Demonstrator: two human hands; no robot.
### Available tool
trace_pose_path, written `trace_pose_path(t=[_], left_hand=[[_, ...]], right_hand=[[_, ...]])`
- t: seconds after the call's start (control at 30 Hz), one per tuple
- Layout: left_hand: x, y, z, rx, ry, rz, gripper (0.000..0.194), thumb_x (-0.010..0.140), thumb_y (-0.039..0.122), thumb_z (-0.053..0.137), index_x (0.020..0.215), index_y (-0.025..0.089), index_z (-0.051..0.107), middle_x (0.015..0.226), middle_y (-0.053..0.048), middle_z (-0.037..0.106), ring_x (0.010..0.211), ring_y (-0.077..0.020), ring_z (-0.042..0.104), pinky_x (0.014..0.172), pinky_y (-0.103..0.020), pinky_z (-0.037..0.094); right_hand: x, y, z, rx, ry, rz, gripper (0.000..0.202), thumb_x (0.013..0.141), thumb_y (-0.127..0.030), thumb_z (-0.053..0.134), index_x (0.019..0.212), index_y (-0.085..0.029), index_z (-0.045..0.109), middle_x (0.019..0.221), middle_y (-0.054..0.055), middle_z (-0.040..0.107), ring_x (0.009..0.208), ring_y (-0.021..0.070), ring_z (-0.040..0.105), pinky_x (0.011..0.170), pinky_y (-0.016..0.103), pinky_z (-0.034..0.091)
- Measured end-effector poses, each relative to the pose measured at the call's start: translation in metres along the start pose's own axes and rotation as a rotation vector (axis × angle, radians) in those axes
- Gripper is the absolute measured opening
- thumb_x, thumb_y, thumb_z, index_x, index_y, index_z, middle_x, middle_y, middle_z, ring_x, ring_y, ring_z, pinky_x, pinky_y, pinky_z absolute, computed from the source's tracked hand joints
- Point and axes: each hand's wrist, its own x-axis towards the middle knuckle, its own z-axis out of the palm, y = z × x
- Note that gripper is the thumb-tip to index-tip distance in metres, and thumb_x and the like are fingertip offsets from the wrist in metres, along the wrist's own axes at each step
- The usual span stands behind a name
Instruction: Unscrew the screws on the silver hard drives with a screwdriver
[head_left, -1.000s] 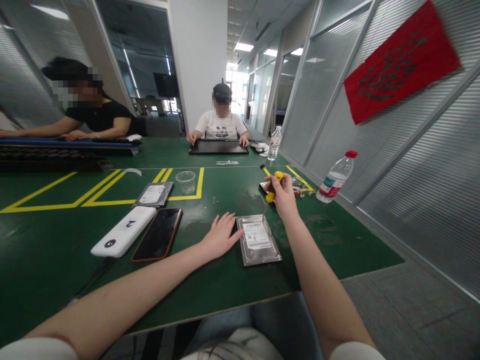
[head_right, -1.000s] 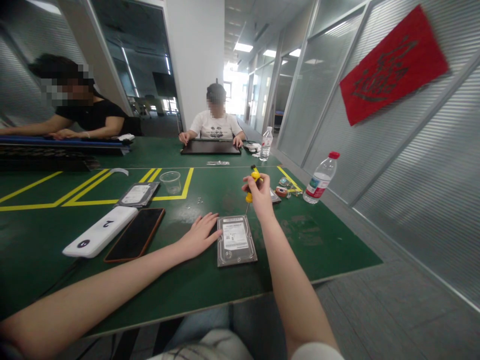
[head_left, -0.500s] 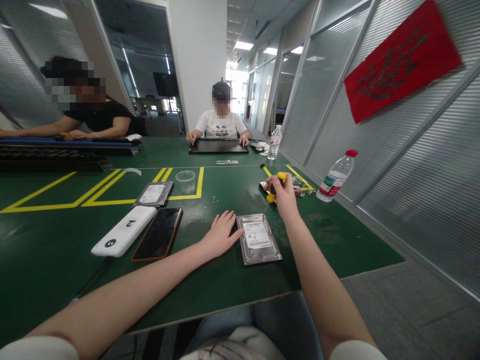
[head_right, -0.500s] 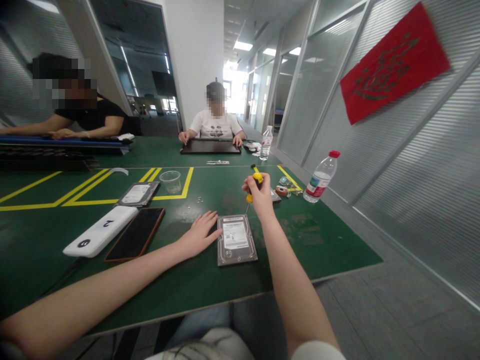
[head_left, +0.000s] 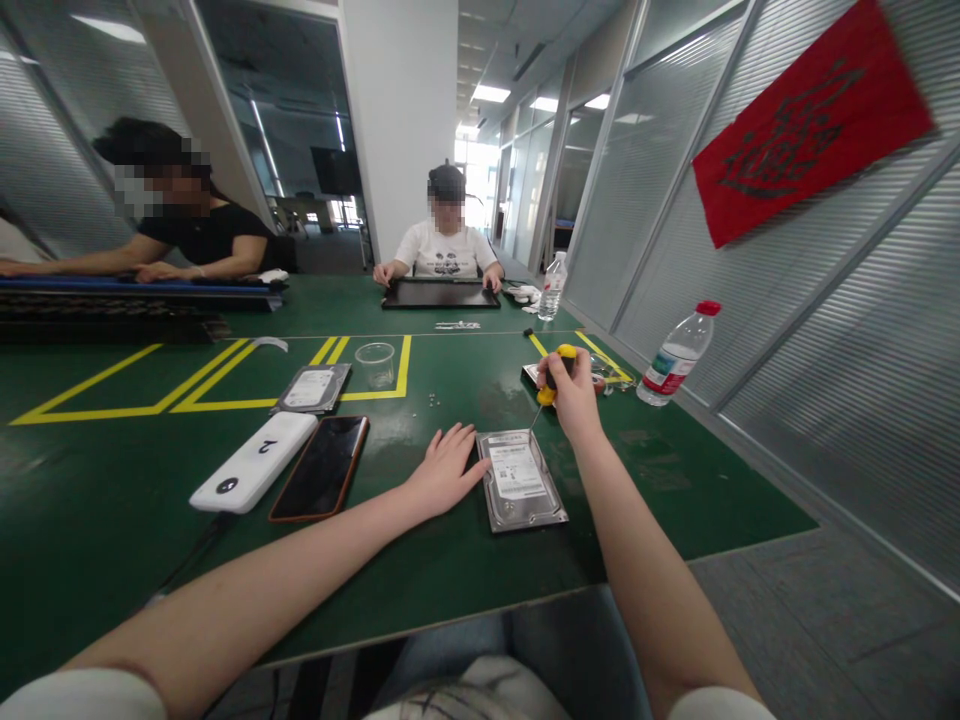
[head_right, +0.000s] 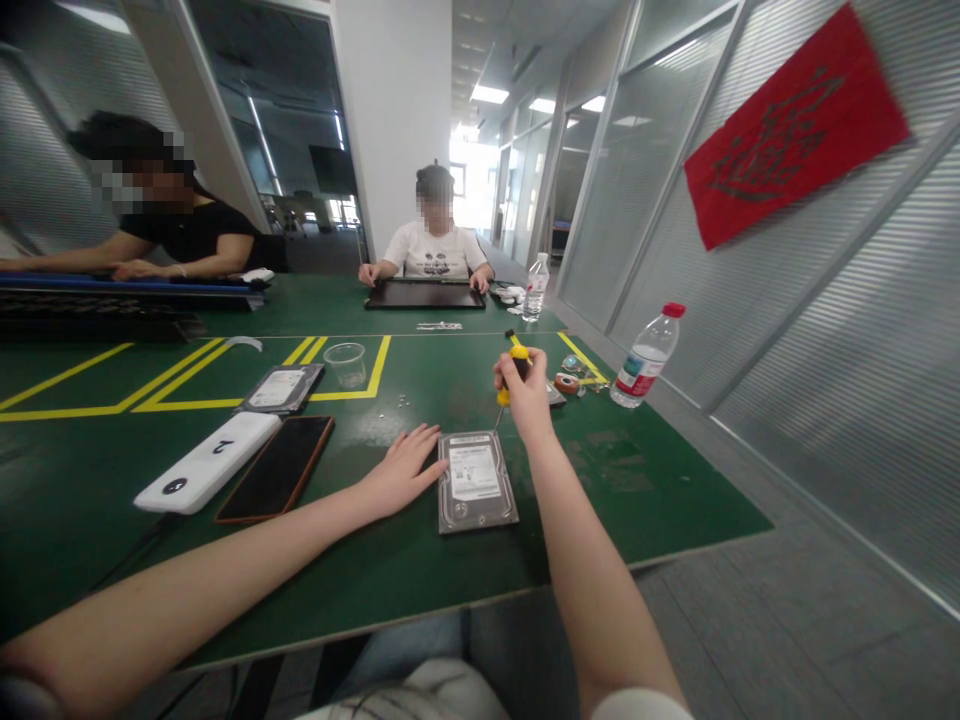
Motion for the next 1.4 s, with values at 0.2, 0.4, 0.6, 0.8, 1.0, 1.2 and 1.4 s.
trace_pose_path(t=[0.2, 0.4, 0.6, 0.8, 1.0, 1.2, 1.4], left_hand=[[0.0, 0.0, 0.0, -0.007, 0.003, -0.003, 0.056, 0.1, 0.047, 0.034, 0.144, 0.011, 0.038, 0.154, -0.016, 0.034, 0.146, -0.0287, 0.021, 0.118, -0.051, 0.014], [0.0, 0.0, -0.001, -0.012, 0.0, 0.001, 0.057, 0.1, 0.049, 0.032, 0.143, 0.013, 0.039, 0.154, -0.015, 0.033, 0.146, -0.0292, 0.021, 0.118, -0.052, 0.014], [0.003, -0.006, 0.004, -0.046, 0.027, 0.016, 0.061, 0.099, 0.05, 0.032, 0.148, 0.014, 0.03, 0.156, -0.016, 0.029, 0.146, -0.0295, 0.019, 0.117, -0.052, 0.014], [-0.013, 0.012, -0.013, -0.041, 0.122, 0.232, 0.067, 0.099, 0.048, 0.036, 0.154, 0.014, 0.017, 0.16, -0.014, 0.013, 0.149, -0.0279, 0.006, 0.12, -0.05, 0.007], [-0.03, 0.034, -0.019, -0.017, -0.105, 0.648, 0.077, 0.085, 0.055, 0.063, 0.15, 0.027, 0.033, 0.158, -0.008, 0.026, 0.146, -0.0339, 0.018, 0.119, -0.051, 0.011], [-0.022, 0.028, -0.01, 0.05, -0.063, 0.581, 0.061, 0.092, 0.039, 0.055, 0.148, 0.022, 0.036, 0.157, -0.011, 0.028, 0.145, -0.0326, 0.022, 0.119, -0.048, 0.016], [-0.013, 0.019, -0.016, 0.13, -0.024, 0.466, 0.057, 0.091, 0.036, 0.053, 0.144, 0.019, 0.04, 0.155, -0.013, 0.033, 0.144, -0.0334, 0.026, 0.118, -0.049, 0.017]], right_hand=[[0.005, 0.006, -0.004, 0.046, -0.043, 0.038, 0.05, 0.08, -0.069, 0.048, 0.093, -0.022, 0.059, 0.075, -0.002, 0.058, 0.06, 0.0082, 0.056, 0.052, 0.021, 0.045], [0.003, 0.005, -0.001, 0.011, -0.055, 0.038, 0.04, 0.073, -0.057, 0.067, 0.086, -0.025, 0.047, 0.077, -0.006, 0.06, 0.063, 0.0071, 0.059, 0.06, 0.021, 0.05], [0.002, 0.004, -0.002, 0.019, -0.056, 0.038, 0.041, 0.08, -0.066, 0.052, 0.091, -0.026, 0.049, 0.067, -0.006, 0.055, 0.052, 0.0073, 0.051, 0.049, 0.02, 0.042], [0.003, -0.001, -0.005, 0.02, 0.095, -0.06, 0.042, 0.082, -0.065, 0.049, 0.089, -0.025, 0.056, 0.067, -0.004, 0.053, 0.054, 0.0076, 0.05, 0.051, 0.02, 0.041], [0.002, -0.002, -0.003, 0.008, 0.105, -0.068, 0.041, 0.083, -0.064, 0.048, 0.086, -0.024, 0.055, 0.065, -0.005, 0.053, 0.053, 0.008, 0.051, 0.049, 0.021, 0.041], [0.001, -0.002, -0.002, 0.025, 0.073, -0.065, 0.041, 0.085, -0.065, 0.043, 0.088, -0.025, 0.053, 0.066, -0.004, 0.052, 0.053, 0.009, 0.053, 0.049, 0.022, 0.042], [0.0, -0.005, 0.003, 0.196, 0.051, 0.009, 0.046, 0.084, -0.069, 0.042, 0.084, -0.024, 0.052, 0.061, -0.005, 0.049, 0.046, 0.0077, 0.046, 0.043, 0.022, 0.038]])
